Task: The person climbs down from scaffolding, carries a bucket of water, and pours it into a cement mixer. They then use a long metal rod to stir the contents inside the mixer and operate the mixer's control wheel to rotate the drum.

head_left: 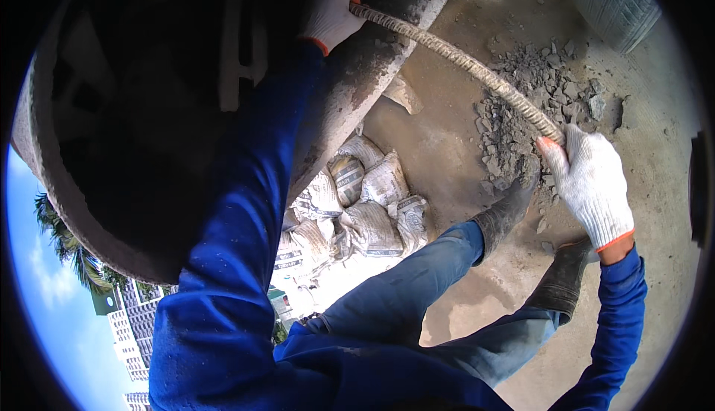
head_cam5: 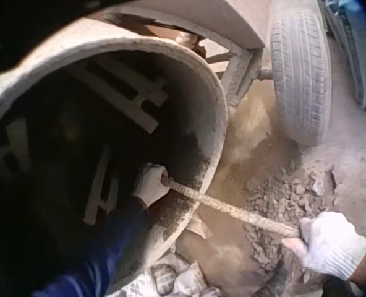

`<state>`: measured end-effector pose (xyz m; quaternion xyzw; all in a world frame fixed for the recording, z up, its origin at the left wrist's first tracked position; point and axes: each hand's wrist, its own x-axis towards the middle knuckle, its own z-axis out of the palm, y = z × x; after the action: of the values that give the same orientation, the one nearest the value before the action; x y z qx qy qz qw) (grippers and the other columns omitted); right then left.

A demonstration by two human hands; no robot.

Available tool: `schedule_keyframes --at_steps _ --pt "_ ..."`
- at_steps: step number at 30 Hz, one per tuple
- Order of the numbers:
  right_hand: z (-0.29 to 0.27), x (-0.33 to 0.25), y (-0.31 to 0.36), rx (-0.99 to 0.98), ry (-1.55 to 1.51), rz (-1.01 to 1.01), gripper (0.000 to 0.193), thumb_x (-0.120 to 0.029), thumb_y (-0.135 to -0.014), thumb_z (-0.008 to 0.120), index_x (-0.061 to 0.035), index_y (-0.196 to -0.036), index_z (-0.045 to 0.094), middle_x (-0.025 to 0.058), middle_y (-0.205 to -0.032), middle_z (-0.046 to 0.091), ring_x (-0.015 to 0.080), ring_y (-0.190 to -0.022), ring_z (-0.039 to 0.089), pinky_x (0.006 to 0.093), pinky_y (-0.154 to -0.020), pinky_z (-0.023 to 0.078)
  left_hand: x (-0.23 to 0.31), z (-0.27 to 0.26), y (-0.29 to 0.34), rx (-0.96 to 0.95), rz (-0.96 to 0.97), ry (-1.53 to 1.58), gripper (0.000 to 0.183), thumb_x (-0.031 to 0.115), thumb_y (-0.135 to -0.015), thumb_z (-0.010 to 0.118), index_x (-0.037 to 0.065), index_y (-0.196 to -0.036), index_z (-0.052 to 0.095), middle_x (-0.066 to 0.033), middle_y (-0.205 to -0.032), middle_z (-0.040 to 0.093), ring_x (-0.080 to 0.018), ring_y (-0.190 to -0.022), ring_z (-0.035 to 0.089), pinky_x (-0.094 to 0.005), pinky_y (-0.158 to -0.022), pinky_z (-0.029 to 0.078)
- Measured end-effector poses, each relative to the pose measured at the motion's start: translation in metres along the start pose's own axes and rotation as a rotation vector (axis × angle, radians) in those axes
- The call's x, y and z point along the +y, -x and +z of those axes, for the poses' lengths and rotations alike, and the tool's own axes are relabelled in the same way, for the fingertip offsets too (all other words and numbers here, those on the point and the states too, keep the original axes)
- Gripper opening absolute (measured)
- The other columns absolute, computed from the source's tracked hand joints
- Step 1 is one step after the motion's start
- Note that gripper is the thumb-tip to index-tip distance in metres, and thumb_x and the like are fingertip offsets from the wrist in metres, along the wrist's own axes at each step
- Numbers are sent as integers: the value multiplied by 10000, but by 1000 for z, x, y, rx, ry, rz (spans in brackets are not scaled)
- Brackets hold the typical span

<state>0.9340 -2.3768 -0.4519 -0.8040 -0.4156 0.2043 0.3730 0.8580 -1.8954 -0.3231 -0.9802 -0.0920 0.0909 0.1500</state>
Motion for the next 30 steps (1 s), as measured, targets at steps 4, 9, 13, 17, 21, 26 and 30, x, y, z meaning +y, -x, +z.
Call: schedule_keyframes --at_steps 4,9,13,17,21,26,30 --pt "70 -64 71 -284 -397 314 478 -489 -1051 705 -40 -897 658 253 -705 666 461 -717 711 544 -663 560 -5 16 54 -127 149 -100 229 223 -831 828 82 -765 660 -112 -782 654 -356 -895 657 -524 -1196 468" --pt "100 -128 190 -451 -751 539 461 -450 -1050 722 -11 -921 667 291 -736 672 514 -741 702 569 -658 530 62 0 86 -240 267 -60 170 249 -851 803 106 -808 721 -80 -857 686 -310 -1019 672 -507 -1296 379" --pt "52 -33 239 -391 -579 551 431 -396 -1038 745 5 -910 657 247 -679 616 490 -655 643 522 -611 496 158 13 82 -59 260 -58 209 298 -831 819 157 -738 696 -48 -811 662 -269 -981 690 -494 -1273 386" --pt "-30 80 309 -430 -247 536 505 -458 -1025 734 12 -882 616 248 -687 558 431 -608 553 496 -572 418 263 -4 80 54 313 210 235 338 -783 860 184 -772 683 -29 -791 620 -281 -878 640 -462 -955 482" --pt "-107 128 308 -366 -216 523 633 -588 -1029 675 18 -866 599 193 -640 468 340 -566 464 470 -567 388 307 -9 109 -106 218 383 199 305 -739 865 199 -814 714 -23 -824 646 -255 -860 635 -419 -874 462" --pt "-95 144 222 -479 -181 314 607 -560 -1012 700 8 -827 593 202 -632 444 375 -553 461 470 -551 382 261 -17 129 -120 138 331 226 163 -718 867 150 -911 750 -31 -930 702 -289 -968 662 -485 -1037 487" --pt "50 37 123 -458 -378 298 517 -486 -1056 683 -2 -877 644 283 -733 641 519 -738 668 576 -660 504 258 -47 171 -48 -62 345 673 180 -812 882 94 -1424 616 -164 -1453 615 -368 -1392 573 -586 -1258 382"
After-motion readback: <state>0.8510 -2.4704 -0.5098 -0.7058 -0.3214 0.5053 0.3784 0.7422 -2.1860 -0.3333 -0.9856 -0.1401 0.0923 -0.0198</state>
